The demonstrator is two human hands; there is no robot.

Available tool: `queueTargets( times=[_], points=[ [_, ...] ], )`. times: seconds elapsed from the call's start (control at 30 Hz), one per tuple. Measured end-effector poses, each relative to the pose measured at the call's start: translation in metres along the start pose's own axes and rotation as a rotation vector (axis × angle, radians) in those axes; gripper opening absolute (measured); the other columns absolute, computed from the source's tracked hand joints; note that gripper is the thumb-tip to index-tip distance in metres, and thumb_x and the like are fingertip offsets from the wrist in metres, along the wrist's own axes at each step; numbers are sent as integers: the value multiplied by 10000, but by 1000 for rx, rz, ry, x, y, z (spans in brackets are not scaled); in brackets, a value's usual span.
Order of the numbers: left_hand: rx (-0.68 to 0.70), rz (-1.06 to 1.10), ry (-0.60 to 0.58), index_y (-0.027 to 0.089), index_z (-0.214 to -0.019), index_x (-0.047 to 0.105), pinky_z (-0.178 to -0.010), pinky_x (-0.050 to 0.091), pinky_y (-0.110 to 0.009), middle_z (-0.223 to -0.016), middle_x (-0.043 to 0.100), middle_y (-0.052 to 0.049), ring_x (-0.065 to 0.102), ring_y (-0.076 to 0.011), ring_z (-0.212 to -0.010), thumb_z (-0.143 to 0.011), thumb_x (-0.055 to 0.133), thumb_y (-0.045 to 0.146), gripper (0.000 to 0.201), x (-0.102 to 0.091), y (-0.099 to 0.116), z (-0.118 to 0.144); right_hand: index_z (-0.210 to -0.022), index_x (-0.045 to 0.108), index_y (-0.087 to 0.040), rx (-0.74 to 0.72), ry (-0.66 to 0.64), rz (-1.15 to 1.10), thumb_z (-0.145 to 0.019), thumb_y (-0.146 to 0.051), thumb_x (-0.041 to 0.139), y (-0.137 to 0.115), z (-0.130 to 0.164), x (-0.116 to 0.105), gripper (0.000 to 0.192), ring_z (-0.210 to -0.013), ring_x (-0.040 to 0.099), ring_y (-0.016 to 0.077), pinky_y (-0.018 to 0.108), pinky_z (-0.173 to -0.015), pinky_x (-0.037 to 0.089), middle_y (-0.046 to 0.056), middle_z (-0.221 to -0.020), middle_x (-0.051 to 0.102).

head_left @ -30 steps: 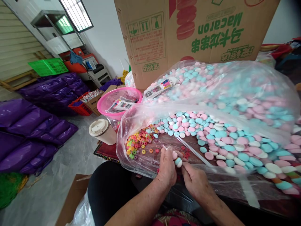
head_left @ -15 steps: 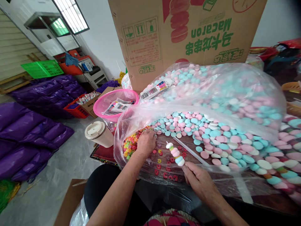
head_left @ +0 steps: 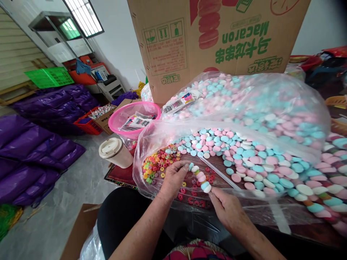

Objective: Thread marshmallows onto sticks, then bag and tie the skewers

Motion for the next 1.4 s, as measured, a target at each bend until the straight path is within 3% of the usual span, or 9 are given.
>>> queueTargets(
  times=[0.17, 0.63, 0.93, 1.1, 1.3, 1.4],
  points=[
    [-25, 84, 69, 126, -753, 666, -583, 508, -244, -680, 653, -14, 602, -117, -601, -533, 795, 344, 335, -5, 1, -1, -600, 463, -208, -26, -3, -3, -899, -344, 317, -7, 1, -3, 359, -450, 425, 121, 242, -468, 292, -13, -494, 513],
    [-59, 182, 98, 130, -710, 647, -614, 519, -257, -678, 653, -5, 605, -116, -617, -504, 807, 306, 315, -5, -2, -3, -610, 438, -211, -40, -28, 43, -909, -326, 296, -4, 3, 3, 350, -462, 458, 129, 251, -479, 281, -5, -511, 530],
    [-5, 40, 27, 126, -755, 680, -555, 455, -202, -669, 650, -12, 567, -87, -571, -610, 750, 305, 241, -7, -3, -6, -651, 486, -208, -53, -63, 24, -908, -300, 297, -2, 2, 8, 332, -504, 517, 148, 250, -512, 324, 17, -564, 588],
    [11, -22, 2, 118, -753, 689, -587, 453, -207, -660, 653, -16, 561, -88, -580, -622, 745, 278, 214, -6, -2, -6, -634, 482, -205, -38, 26, -11, -904, -320, 314, -5, 1, 0, 338, -454, 477, 132, 231, -472, 319, -7, -501, 537],
    [234, 12, 256, 147, -774, 690, -691, 477, -253, -740, 684, -21, 604, -125, -681, -648, 721, 276, 183, -10, -5, 3, -608, 448, -211, -19, 71, -94, -906, -328, 324, -17, 2, 5, 343, -423, 450, 116, 216, -444, 314, -26, -467, 502],
    [324, -130, 265, 160, -775, 702, -733, 478, -273, -773, 693, -34, 615, -151, -736, -670, 701, 277, 157, -7, 1, 8, -607, 441, -213, -2, 63, -135, -901, -339, 328, -19, 1, 9, 340, -423, 450, 117, 217, -440, 315, -26, -469, 500]
  ],
)
Point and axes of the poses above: each hand's wrist, its own z-axis away from the middle knuckle, its own x-axis out of the palm, y = z × x, the point moved 8 cm from there along -z, towards the middle knuckle
